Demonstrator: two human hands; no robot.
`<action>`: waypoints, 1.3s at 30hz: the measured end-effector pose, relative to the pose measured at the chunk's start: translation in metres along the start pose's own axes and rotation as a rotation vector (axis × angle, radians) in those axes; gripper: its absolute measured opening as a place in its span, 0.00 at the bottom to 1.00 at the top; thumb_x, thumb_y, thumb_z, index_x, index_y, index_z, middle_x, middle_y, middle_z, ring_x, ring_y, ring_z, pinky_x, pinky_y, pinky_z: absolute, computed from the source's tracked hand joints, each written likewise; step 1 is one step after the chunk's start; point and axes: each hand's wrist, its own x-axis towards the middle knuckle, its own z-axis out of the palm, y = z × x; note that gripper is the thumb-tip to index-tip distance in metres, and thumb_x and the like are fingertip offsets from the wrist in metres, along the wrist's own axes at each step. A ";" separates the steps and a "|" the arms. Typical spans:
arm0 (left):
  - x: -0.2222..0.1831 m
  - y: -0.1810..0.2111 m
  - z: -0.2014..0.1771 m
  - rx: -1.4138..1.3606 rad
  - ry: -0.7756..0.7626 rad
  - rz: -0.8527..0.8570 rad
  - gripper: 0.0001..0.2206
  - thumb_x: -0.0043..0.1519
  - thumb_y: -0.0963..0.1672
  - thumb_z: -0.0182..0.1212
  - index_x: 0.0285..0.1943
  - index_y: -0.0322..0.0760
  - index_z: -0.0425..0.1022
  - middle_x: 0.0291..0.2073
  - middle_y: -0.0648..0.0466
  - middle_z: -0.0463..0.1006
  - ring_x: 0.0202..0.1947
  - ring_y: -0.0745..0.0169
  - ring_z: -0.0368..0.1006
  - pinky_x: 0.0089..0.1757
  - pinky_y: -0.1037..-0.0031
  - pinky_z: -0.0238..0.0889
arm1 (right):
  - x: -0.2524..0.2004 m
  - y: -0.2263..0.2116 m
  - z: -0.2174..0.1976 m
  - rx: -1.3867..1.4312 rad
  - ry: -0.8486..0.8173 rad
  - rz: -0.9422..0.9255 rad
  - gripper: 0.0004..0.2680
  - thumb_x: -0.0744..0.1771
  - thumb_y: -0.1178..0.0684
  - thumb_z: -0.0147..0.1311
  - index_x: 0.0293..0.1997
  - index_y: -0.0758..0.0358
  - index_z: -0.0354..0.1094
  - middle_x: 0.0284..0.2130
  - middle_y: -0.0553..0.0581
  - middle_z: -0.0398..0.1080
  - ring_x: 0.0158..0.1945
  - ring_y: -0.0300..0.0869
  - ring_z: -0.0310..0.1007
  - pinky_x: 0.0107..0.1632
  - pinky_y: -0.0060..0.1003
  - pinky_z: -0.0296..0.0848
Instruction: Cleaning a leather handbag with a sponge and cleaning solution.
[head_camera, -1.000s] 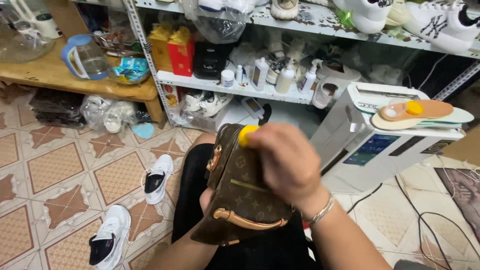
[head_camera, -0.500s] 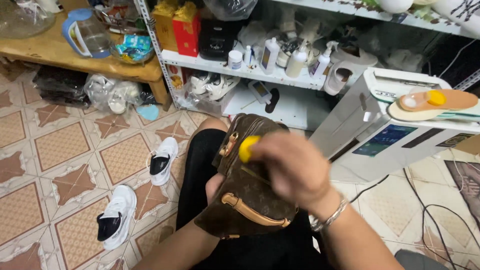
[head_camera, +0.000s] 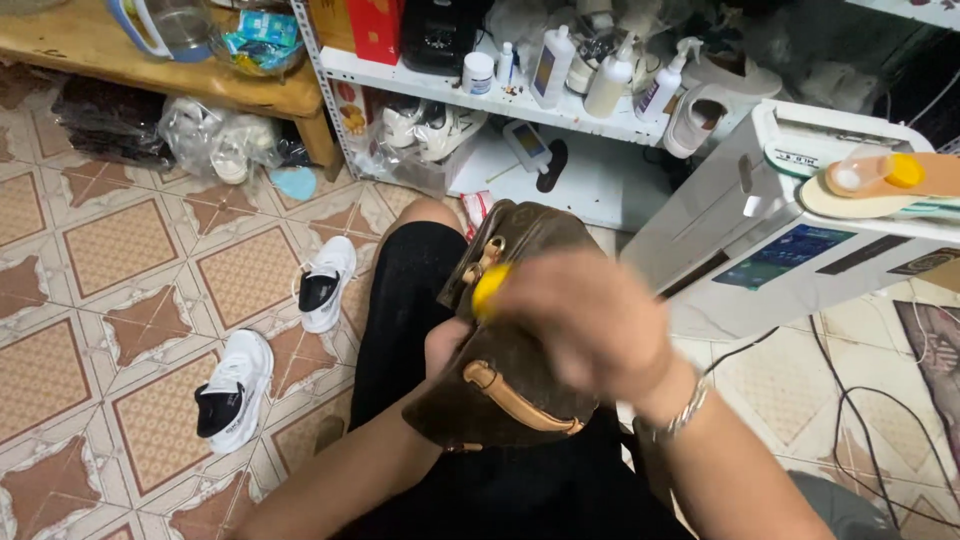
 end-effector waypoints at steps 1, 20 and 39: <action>0.001 0.000 0.001 -0.004 -0.007 -0.001 0.16 0.66 0.42 0.46 0.56 0.25 0.73 0.47 0.41 0.79 0.44 0.54 0.78 0.45 0.68 0.73 | 0.000 -0.003 0.001 0.064 -0.017 -0.043 0.12 0.62 0.69 0.53 0.48 0.64 0.73 0.42 0.58 0.76 0.47 0.48 0.79 0.51 0.40 0.78; -0.022 -0.014 -0.021 0.117 0.159 -0.007 0.18 0.66 0.41 0.45 0.60 0.19 0.71 0.53 0.38 0.78 0.50 0.51 0.78 0.53 0.66 0.71 | -0.011 -0.004 -0.015 -0.018 0.026 0.022 0.10 0.61 0.68 0.55 0.44 0.67 0.73 0.39 0.60 0.76 0.43 0.49 0.79 0.48 0.40 0.78; -0.045 -0.012 -0.099 -0.336 -0.236 -0.186 0.20 0.75 0.42 0.42 0.73 0.22 0.62 0.62 0.38 0.72 0.61 0.49 0.71 0.61 0.65 0.64 | -0.038 -0.006 -0.017 0.085 0.220 0.335 0.06 0.64 0.68 0.57 0.43 0.71 0.71 0.40 0.62 0.75 0.43 0.44 0.78 0.45 0.32 0.77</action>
